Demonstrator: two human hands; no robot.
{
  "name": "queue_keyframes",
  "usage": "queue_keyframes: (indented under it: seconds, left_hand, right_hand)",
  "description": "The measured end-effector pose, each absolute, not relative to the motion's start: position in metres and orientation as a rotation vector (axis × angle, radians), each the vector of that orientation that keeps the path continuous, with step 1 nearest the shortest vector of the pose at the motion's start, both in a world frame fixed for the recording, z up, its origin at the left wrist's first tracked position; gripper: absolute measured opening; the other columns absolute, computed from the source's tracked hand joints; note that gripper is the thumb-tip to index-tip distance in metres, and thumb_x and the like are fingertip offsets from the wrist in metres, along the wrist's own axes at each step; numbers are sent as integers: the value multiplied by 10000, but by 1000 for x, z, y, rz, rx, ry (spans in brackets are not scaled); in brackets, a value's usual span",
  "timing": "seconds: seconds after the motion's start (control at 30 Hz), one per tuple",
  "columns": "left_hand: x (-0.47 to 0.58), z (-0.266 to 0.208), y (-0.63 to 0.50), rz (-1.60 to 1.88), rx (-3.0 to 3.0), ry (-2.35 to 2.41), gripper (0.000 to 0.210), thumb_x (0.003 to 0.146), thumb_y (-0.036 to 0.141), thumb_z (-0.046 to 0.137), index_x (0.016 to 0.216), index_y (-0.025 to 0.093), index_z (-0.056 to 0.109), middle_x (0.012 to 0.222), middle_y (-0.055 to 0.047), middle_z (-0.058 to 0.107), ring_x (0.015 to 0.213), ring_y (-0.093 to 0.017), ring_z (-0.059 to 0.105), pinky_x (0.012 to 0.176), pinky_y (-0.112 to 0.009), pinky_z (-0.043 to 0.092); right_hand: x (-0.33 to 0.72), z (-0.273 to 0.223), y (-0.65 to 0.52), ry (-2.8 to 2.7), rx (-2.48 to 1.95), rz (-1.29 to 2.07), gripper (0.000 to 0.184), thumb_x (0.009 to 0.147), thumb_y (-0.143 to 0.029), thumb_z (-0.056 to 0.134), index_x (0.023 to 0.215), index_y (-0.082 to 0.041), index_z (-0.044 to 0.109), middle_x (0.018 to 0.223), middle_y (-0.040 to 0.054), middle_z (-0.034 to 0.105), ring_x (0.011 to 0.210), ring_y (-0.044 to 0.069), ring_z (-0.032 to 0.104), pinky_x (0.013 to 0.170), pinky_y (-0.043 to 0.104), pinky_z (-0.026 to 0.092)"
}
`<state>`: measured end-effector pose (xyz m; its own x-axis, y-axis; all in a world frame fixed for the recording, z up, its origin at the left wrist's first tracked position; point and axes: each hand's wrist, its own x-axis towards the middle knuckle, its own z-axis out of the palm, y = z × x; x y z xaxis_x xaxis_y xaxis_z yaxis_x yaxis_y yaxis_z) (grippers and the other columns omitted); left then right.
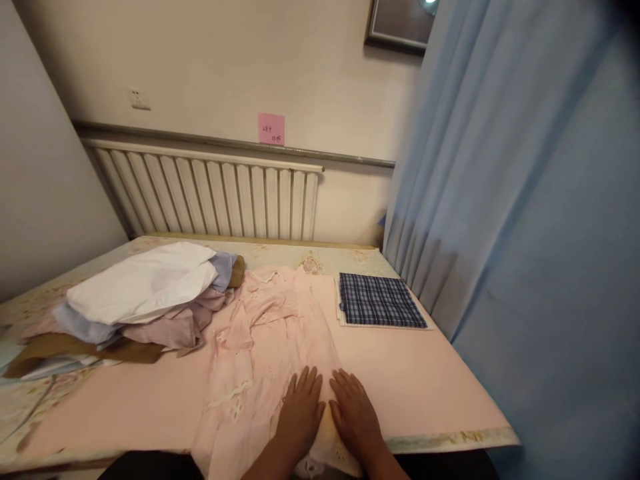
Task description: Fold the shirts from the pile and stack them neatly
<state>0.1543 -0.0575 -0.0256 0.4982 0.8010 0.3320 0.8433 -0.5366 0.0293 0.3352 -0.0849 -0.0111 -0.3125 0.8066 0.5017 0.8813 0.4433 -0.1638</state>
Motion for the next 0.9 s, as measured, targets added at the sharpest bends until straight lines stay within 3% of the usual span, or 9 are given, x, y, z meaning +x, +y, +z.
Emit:
queue_keyframes:
  seconds: [0.6, 0.9]
  left_hand:
    - [141, -28, -91, -551, -2496, -1248, 501, 894, 266, 423, 1393, 212, 413, 1432, -73, 469, 1316, -254, 418, 1047, -454, 371]
    - [139, -33, -92, -560, -2496, -1265, 489, 869, 235, 430, 1355, 223, 467, 1402, -67, 506, 1279, -257, 465, 1021, -454, 402]
  right_hand:
    - [336, -14, -87, -2173, -1371, -269, 406, 850, -149, 473, 1243, -187, 568, 1316, 92, 567, 1277, 243, 460, 1059, 468, 389]
    - [339, -16, -86, -2181, -1378, -266, 400, 856, -150, 473, 1242, -193, 567, 1331, 83, 556, 1282, 235, 457, 1063, 466, 389]
